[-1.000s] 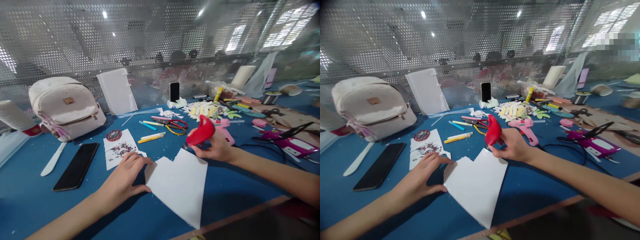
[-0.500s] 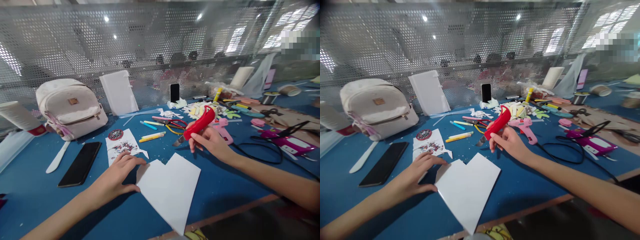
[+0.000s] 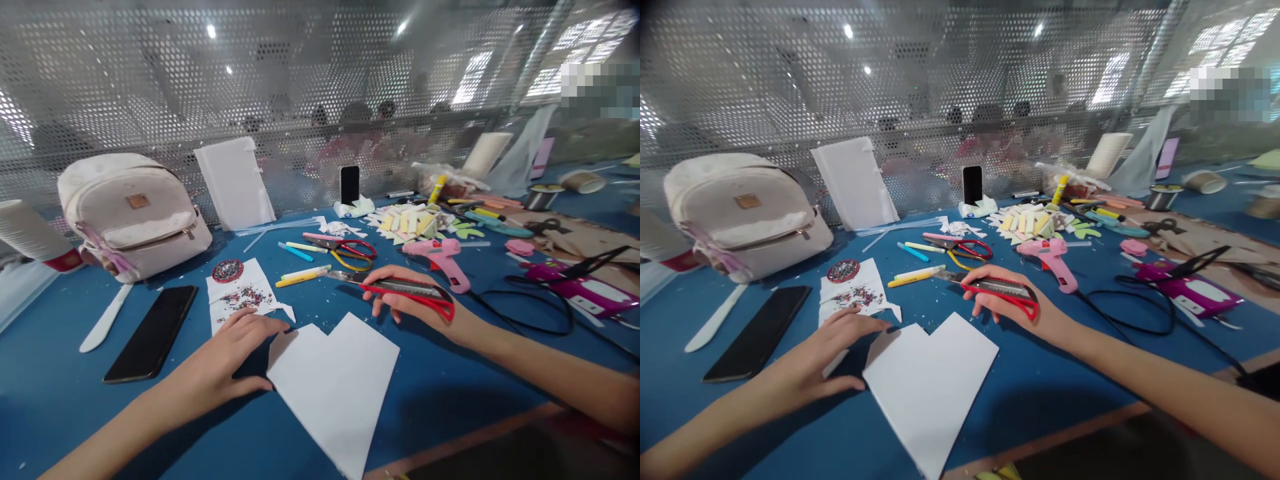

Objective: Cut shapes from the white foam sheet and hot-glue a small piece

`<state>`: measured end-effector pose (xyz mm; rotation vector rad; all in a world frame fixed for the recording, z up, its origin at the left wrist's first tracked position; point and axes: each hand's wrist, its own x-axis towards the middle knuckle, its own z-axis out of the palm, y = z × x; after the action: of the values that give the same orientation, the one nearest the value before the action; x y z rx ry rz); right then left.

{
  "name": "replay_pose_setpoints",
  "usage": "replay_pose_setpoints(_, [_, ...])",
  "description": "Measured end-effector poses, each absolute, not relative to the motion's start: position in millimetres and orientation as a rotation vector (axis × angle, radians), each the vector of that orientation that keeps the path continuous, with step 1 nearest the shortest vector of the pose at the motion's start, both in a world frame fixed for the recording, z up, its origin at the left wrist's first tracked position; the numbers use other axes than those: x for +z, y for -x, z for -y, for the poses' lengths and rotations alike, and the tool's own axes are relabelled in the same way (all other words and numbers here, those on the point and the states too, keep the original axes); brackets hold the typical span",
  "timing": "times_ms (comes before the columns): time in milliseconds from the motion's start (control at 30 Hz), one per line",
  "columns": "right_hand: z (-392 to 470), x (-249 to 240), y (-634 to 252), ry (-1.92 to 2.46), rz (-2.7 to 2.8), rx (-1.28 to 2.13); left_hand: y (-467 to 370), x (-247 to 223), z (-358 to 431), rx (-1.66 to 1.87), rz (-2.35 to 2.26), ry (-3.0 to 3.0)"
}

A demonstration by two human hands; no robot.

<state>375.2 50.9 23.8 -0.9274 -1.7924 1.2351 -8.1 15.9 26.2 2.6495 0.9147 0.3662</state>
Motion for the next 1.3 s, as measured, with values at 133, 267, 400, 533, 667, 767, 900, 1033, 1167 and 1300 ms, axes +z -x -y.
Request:
replay_pose_setpoints(133, [-44.1, 27.3, -381.5, 0.963, 1.914, 1.186, 38.4, 31.5, -11.1, 0.343, -1.068, -2.582])
replay_pose_setpoints(267, [-37.0, 30.2, -390.2, 1.031, 2.155, 1.0, 68.2, 32.4, -2.7, 0.35, -1.195, -2.588])
replay_pose_setpoints(400, [-35.5, 26.6, -393.0, 1.108, 2.302, 0.935, 60.3, 28.1, 9.8, 0.476, -1.176, -2.723])
replay_pose_setpoints(533, [-40.1, 23.9, -387.1, 1.108, 2.378, 0.989, 25.2, 22.6, 17.6, 0.531, -1.013, -2.975])
replay_pose_setpoints(667, [-43.7, 22.6, -383.8, 1.102, 2.443, 1.002, -1.3, 18.1, 17.5, 0.561, -0.893, -3.097])
replay_pose_setpoints(767, [-43.3, 21.9, -385.6, 1.101, 2.476, 1.014, -11.1, 17.8, 13.1, 0.568, -0.844, -3.123])
replay_pose_setpoints(900, [-41.9, 21.1, -389.9, 1.065, 2.46, 1.002, -21.4, 19.8, 7.1, 0.561, -0.816, -3.139])
replay_pose_setpoints(1033, [-42.5, 19.2, -396.0, 1.077, 2.459, 0.948, -28.1, 15.5, 5.3, 0.554, -0.821, -3.142])
replay_pose_setpoints(1167, [-44.2, 14.6, -403.1, 1.096, 2.482, 0.861, -28.7, 8.2, 1.5, 0.517, -0.878, -3.119])
replay_pose_setpoints(1300, [-46.3, 9.7, -406.0, 1.124, 2.486, 0.791, -28.3, 6.1, -8.2, 0.52, -0.948, -3.096])
